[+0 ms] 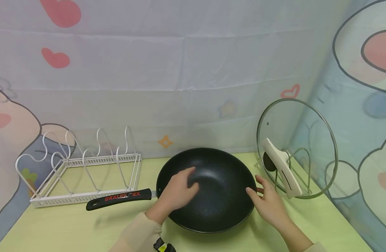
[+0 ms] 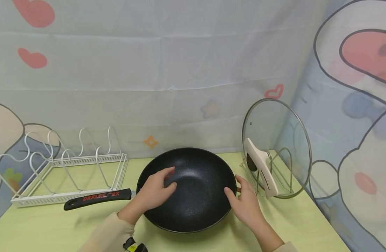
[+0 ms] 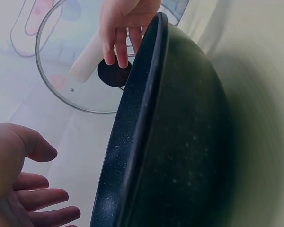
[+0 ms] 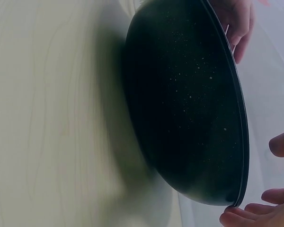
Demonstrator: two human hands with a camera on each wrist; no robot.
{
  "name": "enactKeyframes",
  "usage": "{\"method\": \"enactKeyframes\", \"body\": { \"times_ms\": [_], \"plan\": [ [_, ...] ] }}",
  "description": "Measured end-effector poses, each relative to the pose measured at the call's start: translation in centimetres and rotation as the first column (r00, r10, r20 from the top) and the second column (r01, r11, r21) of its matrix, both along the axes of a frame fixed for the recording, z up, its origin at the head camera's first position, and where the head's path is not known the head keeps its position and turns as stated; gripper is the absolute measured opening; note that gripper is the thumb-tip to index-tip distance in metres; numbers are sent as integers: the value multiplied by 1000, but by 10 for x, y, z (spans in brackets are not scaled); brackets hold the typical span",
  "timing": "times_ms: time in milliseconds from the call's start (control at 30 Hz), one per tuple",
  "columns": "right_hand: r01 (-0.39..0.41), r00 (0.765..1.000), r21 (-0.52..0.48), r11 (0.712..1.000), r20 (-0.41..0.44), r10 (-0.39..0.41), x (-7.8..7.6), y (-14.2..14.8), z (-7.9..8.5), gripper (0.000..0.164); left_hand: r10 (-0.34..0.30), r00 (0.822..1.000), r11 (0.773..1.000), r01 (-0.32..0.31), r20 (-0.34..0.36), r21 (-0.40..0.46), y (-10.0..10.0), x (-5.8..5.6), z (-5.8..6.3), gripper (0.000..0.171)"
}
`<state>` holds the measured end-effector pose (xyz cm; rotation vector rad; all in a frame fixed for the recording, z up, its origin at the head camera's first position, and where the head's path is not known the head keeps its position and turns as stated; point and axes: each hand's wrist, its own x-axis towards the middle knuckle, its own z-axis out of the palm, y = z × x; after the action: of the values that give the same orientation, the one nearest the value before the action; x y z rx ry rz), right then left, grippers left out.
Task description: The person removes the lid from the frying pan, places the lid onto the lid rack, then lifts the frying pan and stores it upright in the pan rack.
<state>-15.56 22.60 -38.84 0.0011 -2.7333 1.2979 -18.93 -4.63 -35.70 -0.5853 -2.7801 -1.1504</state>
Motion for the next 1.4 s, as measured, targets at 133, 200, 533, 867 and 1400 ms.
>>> {"method": "enactKeyframes", "body": {
  "times_ms": [133,200,533,867,1400],
  "plan": [
    [3,1000,-11,1000,18,-2,0,0,1,67,21,1000,1000,-21,-17,-10,-4,2,-1,50],
    [4,1000,-10,1000,20,-4,-1,0,1,67,33,999,999,-34,-27,-15,-7,3,-1,51],
    [11,1000,9,1000,17,-11,-2,1,-1,66,81,993,996,-85,-87,-39,-19,7,-5,49],
    [8,998,-37,999,67,-5,-1,1,-2,69,130,980,983,-147,-153,-107,-33,11,-8,48],
    [12,995,-104,994,101,-1,-1,1,-4,69,151,974,945,-192,-169,-263,-59,17,-14,49]
  ]
}}
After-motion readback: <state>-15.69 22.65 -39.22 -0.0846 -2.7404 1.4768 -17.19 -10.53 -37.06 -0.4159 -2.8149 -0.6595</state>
